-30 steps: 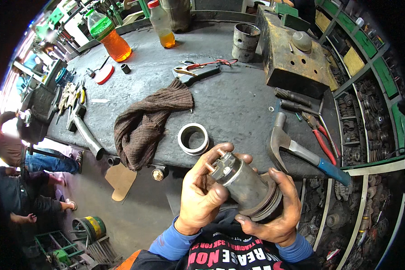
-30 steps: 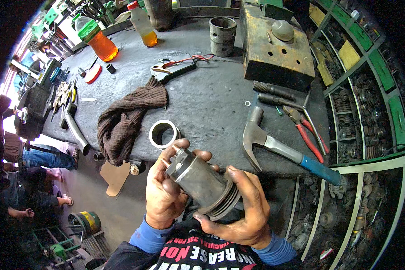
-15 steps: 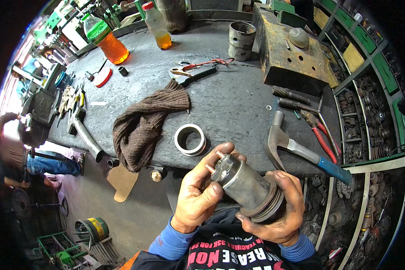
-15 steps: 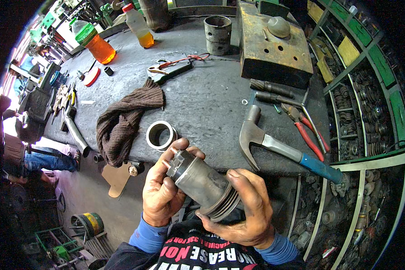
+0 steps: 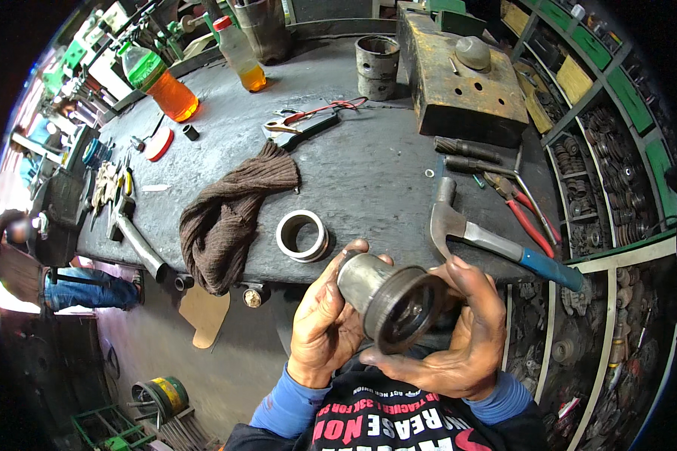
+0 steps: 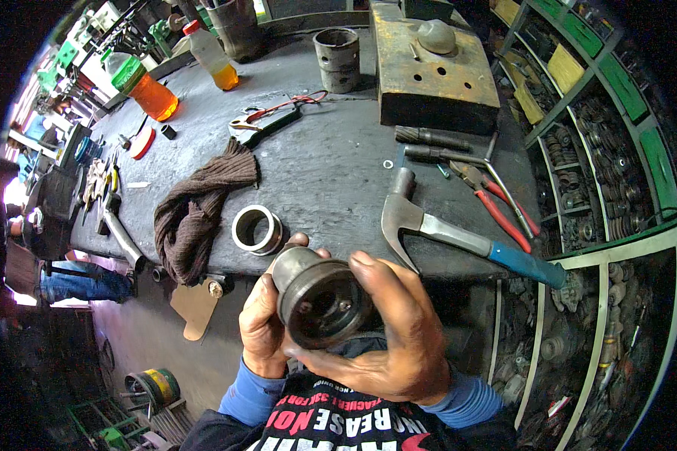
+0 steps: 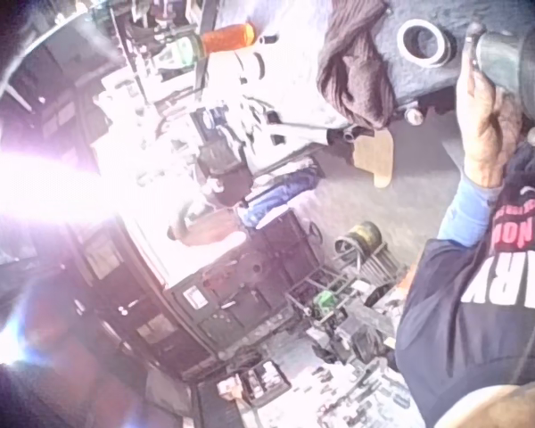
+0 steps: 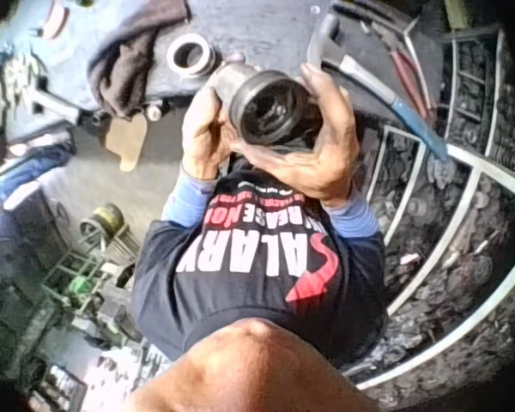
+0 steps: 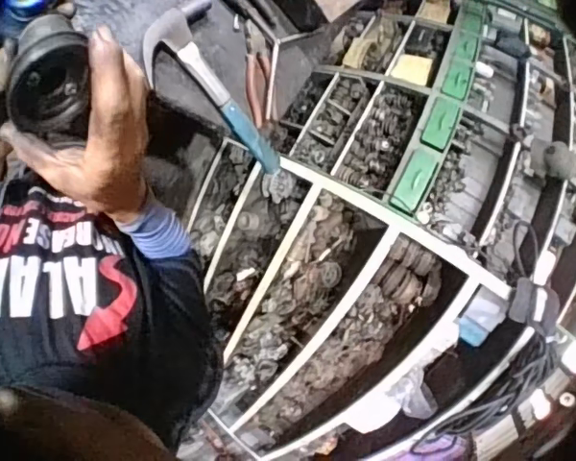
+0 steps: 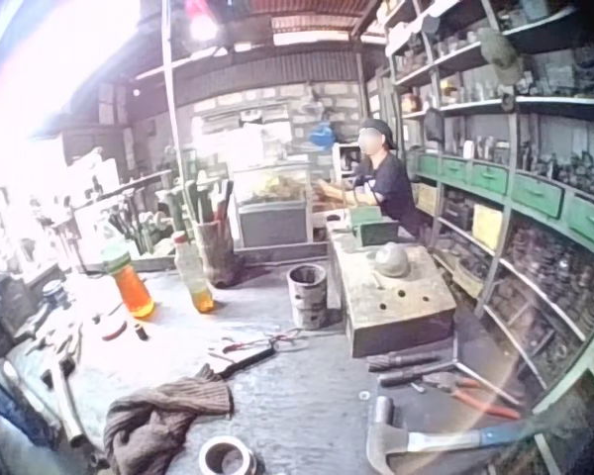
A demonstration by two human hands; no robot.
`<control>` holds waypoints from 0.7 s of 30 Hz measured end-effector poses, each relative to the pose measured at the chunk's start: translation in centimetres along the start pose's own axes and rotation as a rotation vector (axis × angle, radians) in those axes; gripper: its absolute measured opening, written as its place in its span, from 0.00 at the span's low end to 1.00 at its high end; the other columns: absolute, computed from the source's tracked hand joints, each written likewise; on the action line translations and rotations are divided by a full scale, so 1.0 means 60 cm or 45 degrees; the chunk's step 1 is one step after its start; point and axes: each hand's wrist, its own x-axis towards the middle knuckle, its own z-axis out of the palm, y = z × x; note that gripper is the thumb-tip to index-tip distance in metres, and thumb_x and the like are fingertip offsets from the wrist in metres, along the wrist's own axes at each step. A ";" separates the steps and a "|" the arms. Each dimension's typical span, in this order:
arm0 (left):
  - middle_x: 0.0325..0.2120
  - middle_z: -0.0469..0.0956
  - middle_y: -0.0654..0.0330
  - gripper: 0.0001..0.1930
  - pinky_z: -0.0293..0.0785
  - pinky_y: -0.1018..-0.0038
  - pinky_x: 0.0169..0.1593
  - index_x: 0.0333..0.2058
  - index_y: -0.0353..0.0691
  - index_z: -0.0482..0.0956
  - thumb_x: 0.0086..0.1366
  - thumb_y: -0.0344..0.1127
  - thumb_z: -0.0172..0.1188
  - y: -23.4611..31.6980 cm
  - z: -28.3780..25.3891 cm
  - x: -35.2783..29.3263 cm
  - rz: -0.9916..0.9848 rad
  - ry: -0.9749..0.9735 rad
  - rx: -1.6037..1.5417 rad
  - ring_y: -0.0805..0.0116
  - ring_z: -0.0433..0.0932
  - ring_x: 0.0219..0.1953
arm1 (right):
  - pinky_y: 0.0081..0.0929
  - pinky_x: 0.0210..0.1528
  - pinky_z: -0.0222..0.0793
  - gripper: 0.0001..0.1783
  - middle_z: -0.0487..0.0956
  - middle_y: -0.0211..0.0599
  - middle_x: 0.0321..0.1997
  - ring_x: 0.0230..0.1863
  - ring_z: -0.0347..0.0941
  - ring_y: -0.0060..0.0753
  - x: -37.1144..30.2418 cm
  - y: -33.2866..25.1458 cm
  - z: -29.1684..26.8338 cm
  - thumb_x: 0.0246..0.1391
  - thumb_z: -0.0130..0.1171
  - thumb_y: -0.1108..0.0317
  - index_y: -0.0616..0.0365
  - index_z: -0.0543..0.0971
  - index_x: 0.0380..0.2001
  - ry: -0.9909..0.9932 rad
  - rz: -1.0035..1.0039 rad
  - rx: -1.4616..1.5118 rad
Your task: The person holds a cylindrical metal housing and repeatedly taps it with a hammer to seat a bearing or internal component. They rotate the part between taps, inspect the interior, and continue hammering until the component appears seated. The person then places the hammer down and holds the assembled part.
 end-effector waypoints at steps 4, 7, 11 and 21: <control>0.69 0.70 0.41 0.41 0.72 0.53 0.73 0.77 0.32 0.53 0.79 0.51 0.59 -0.003 0.003 -0.006 0.006 0.091 0.136 0.49 0.74 0.69 | 0.35 0.54 0.82 0.69 0.71 0.55 0.65 0.56 0.80 0.43 0.030 -0.007 0.004 0.33 0.93 0.54 0.73 0.61 0.72 0.021 -0.103 -0.064; 0.68 0.72 0.44 0.35 0.71 0.55 0.74 0.76 0.31 0.56 0.83 0.51 0.48 -0.005 -0.001 -0.013 0.012 0.071 0.194 0.52 0.74 0.70 | 0.36 0.50 0.82 0.68 0.73 0.54 0.65 0.53 0.80 0.46 0.044 -0.014 0.006 0.34 0.93 0.53 0.74 0.62 0.71 0.020 -0.134 -0.125; 0.65 0.76 0.43 0.31 0.75 0.51 0.72 0.71 0.30 0.66 0.81 0.49 0.49 -0.013 -0.001 -0.021 0.040 0.072 0.227 0.49 0.77 0.67 | 0.37 0.48 0.81 0.67 0.73 0.54 0.65 0.50 0.81 0.46 0.047 -0.020 0.010 0.33 0.93 0.51 0.74 0.64 0.70 0.018 -0.133 -0.157; 0.66 0.74 0.43 0.31 0.76 0.48 0.70 0.70 0.34 0.69 0.83 0.54 0.39 -0.025 -0.005 -0.029 -0.025 0.279 0.373 0.47 0.77 0.66 | 0.38 0.45 0.80 0.61 0.77 0.51 0.63 0.45 0.81 0.45 0.053 -0.026 0.012 0.35 0.91 0.50 0.72 0.70 0.67 0.045 -0.131 -0.198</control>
